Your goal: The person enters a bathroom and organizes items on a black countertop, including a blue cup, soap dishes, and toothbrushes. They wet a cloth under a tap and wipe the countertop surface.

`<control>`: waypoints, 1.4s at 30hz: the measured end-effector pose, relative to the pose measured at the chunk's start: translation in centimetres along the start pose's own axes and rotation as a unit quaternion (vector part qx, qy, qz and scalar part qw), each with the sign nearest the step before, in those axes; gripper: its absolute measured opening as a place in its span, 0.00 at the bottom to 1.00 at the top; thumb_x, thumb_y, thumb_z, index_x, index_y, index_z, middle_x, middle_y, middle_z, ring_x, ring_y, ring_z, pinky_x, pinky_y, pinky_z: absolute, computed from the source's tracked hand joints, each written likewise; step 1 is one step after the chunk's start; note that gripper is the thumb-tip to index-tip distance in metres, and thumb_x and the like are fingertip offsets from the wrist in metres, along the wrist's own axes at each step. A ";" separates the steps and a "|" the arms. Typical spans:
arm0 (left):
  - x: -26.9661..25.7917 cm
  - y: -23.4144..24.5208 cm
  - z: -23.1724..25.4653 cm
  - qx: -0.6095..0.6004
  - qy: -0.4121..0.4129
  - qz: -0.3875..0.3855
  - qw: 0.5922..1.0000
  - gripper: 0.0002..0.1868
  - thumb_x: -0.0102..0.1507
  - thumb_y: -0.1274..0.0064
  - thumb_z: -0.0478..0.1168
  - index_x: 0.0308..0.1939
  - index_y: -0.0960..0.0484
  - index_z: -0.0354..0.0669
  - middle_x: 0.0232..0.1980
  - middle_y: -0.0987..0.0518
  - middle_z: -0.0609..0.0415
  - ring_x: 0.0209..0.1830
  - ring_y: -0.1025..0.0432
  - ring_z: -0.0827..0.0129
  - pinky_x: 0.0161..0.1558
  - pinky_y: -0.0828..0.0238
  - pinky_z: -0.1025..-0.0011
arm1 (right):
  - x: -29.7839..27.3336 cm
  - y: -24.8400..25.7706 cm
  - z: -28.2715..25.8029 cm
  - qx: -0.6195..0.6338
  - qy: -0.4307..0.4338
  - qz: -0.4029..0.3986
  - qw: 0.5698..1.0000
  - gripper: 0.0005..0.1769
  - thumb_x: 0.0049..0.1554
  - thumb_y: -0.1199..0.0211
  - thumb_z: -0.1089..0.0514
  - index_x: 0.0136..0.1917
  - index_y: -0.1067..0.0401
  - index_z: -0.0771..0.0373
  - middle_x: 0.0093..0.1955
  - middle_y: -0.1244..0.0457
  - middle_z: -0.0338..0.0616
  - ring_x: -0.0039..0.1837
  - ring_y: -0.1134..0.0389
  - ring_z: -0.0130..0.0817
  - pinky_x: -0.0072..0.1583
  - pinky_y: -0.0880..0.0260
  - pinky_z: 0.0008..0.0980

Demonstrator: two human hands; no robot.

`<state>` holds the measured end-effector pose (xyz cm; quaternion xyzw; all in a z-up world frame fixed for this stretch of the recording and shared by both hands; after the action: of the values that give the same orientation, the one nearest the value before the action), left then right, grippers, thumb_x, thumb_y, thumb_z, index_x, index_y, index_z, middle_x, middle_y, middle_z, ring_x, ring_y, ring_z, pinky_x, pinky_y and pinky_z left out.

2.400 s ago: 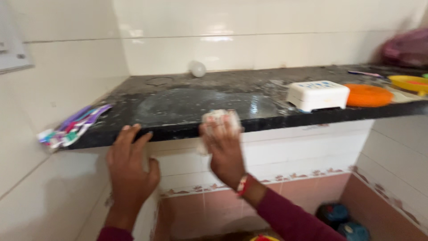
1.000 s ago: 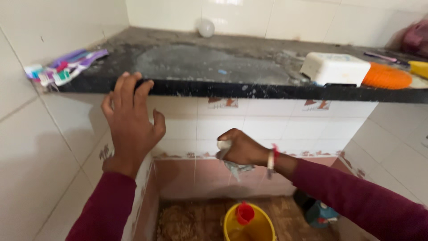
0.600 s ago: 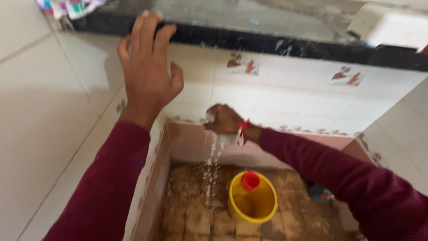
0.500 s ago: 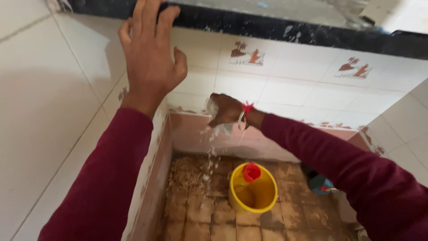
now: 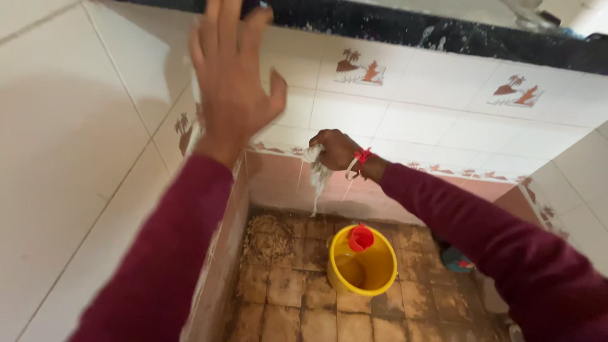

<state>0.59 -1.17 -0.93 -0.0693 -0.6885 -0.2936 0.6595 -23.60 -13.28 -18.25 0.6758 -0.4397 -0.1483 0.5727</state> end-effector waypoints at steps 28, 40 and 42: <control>-22.6 -18.6 1.7 -0.360 0.619 -0.069 0.695 0.27 0.72 0.61 0.50 0.32 0.23 0.28 0.27 0.22 0.44 0.28 0.27 0.58 0.33 0.34 0.58 | 2.9 -8.8 -3.9 0.397 -0.269 0.178 0.859 0.25 0.61 0.41 0.50 0.27 0.31 0.67 0.25 0.40 0.37 0.31 0.45 0.23 0.34 0.42 0.34; -20.3 -15.9 -0.9 -0.412 0.597 -0.092 0.683 0.20 0.75 0.57 0.47 0.40 0.22 0.32 0.34 0.27 0.48 0.34 0.33 0.65 0.37 0.37 0.63 | -0.5 -6.1 -8.1 0.480 -0.317 0.020 0.818 0.31 0.65 0.51 0.36 0.77 0.49 0.45 0.63 0.44 0.28 0.56 0.42 0.27 0.42 0.35 0.36; -18.3 -14.4 0.2 -0.456 0.598 -0.119 0.648 0.24 0.77 0.57 0.51 0.43 0.20 0.31 0.36 0.28 0.48 0.36 0.36 0.64 0.38 0.38 0.64 | -1.5 -3.7 -9.1 0.450 -0.348 -0.030 0.822 0.38 0.65 0.55 0.33 0.83 0.60 0.40 0.70 0.42 0.36 0.65 0.40 0.33 0.47 0.31 0.38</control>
<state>-4.34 -7.50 -22.82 -0.0883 0.0743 -0.6243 0.7726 -16.51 -6.44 -19.28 0.7750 -0.6068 -0.1762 0.0087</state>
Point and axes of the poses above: each hand's wrist, its own x-axis towards the middle knuckle, its own y-axis out of the back of the hand, z = x × y, the point moved 3 cm from there along x, towards the middle knuckle
